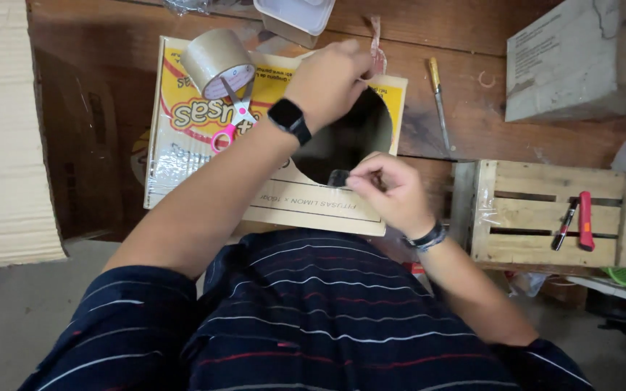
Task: The person is reinforcing or smoothing the edges of a circular hole cut into a cardboard box by applying multiple small strips of packing tape around the circumference.
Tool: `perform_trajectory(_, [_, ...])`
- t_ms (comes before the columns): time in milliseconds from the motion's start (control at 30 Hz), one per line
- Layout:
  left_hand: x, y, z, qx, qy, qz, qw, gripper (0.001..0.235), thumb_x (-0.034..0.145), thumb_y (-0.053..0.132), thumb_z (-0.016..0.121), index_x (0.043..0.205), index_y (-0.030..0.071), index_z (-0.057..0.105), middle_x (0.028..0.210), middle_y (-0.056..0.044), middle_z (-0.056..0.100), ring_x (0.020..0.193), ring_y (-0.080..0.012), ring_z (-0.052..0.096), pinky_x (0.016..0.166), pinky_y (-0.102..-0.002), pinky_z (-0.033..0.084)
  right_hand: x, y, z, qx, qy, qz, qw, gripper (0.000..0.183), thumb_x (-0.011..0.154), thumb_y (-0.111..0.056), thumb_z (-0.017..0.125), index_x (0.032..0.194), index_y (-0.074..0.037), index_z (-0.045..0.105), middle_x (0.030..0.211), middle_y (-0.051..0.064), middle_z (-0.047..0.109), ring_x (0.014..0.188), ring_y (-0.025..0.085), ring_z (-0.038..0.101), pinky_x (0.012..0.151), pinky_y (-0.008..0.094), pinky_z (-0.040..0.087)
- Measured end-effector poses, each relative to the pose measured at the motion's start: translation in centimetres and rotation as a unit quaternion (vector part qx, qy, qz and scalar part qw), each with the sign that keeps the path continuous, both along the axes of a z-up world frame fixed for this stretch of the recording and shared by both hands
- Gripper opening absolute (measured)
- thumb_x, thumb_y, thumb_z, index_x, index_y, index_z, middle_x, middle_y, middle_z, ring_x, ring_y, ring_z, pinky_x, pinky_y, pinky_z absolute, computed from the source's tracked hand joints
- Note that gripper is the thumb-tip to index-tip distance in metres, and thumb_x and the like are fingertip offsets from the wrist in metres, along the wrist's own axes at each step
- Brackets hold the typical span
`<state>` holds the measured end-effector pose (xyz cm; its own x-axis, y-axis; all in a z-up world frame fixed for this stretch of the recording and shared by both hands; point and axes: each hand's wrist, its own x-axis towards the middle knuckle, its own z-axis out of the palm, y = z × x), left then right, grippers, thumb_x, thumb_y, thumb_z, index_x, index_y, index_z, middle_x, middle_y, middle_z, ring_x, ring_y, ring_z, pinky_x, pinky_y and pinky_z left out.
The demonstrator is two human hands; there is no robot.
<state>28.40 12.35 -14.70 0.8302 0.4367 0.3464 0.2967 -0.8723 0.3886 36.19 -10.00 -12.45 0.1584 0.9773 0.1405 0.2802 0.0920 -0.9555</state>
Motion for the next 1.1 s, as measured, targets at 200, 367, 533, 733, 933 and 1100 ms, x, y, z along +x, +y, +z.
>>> perform_trajectory(200, [-1.7, -6.5, 0.8, -0.308, -0.002, 0.091, 0.947, 0.025, 0.093, 0.035, 0.063, 0.098, 0.013, 0.074, 0.090, -0.012, 0.078, 0.093, -0.0374, 0.075, 0.074, -0.047, 0.062, 9.1, 1.2, 1.2, 0.002, -0.045, -0.029, 0.999, 0.010, 0.093, -0.007, 0.079, 0.100, -0.003, 0.073, 0.098, 0.009, 0.072, 0.093, 0.015, 0.064, 0.088, 0.030, 0.048])
perform_trajectory(367, [0.9, -7.8, 1.5, -0.659, -0.076, 0.129, 0.737, 0.028, 0.093, 0.039, 0.062, 0.091, 0.012, 0.067, 0.089, -0.006, 0.073, 0.081, -0.0168, 0.074, 0.070, -0.027, 0.065, 12.9, 5.2, 8.0, -0.151, -0.166, 0.077, 0.971, 0.005, 0.102, -0.014, 0.069, 0.106, -0.011, 0.068, 0.099, 0.003, 0.068, 0.087, 0.013, 0.064, 0.086, 0.029, 0.058])
perform_trajectory(533, [3.6, -7.8, -2.8, -0.725, -0.234, 0.130, 0.635, 0.019, 0.090, 0.019, 0.074, 0.080, 0.010, 0.061, 0.073, -0.006, 0.066, 0.064, -0.0145, 0.066, 0.063, -0.026, 0.063, 13.4, 10.7, 9.7, -0.151, -0.224, 0.248, 0.930, 0.011, 0.098, -0.015, 0.068, 0.106, -0.008, 0.071, 0.100, 0.005, 0.073, 0.092, 0.016, 0.069, 0.095, 0.032, 0.055])
perform_trajectory(733, [4.0, -7.5, -5.6, -0.758, -0.312, 0.125, 0.560, 0.025, 0.092, 0.019, 0.070, 0.106, -0.001, 0.069, 0.089, -0.013, 0.067, 0.086, -0.0218, 0.070, 0.083, -0.037, 0.067, 12.9, 15.2, 8.0, -0.251, -0.255, 0.242, 0.902, 0.016, 0.093, -0.017, 0.075, 0.108, -0.010, 0.072, 0.102, 0.001, 0.074, 0.093, 0.012, 0.066, 0.090, 0.027, 0.052])
perform_trajectory(933, [2.9, -7.0, -5.0, -0.803, -0.342, 0.095, 0.478, 0.016, 0.098, 0.004, 0.061, 0.112, -0.002, 0.067, 0.096, -0.013, 0.068, 0.097, -0.0252, 0.070, 0.098, -0.045, 0.063, 12.3, 17.4, 6.5, -0.280, -0.273, 0.265, 0.882, 0.011, 0.096, -0.018, 0.073, 0.105, -0.012, 0.075, 0.097, -0.001, 0.074, 0.088, 0.011, 0.064, 0.085, 0.028, 0.050])
perform_trajectory(1100, [1.1, -7.0, -3.6, -0.789, -0.277, 0.161, 0.524, 0.032, 0.092, -0.003, 0.054, 0.121, -0.003, 0.065, 0.113, -0.021, 0.072, 0.096, -0.0260, 0.072, 0.087, -0.036, 0.064, 12.0, 18.3, 6.1, -0.271, -0.272, 0.261, 0.886, 0.011, 0.095, -0.017, 0.075, 0.105, -0.011, 0.074, 0.101, 0.000, 0.074, 0.089, 0.011, 0.065, 0.085, 0.028, 0.052])
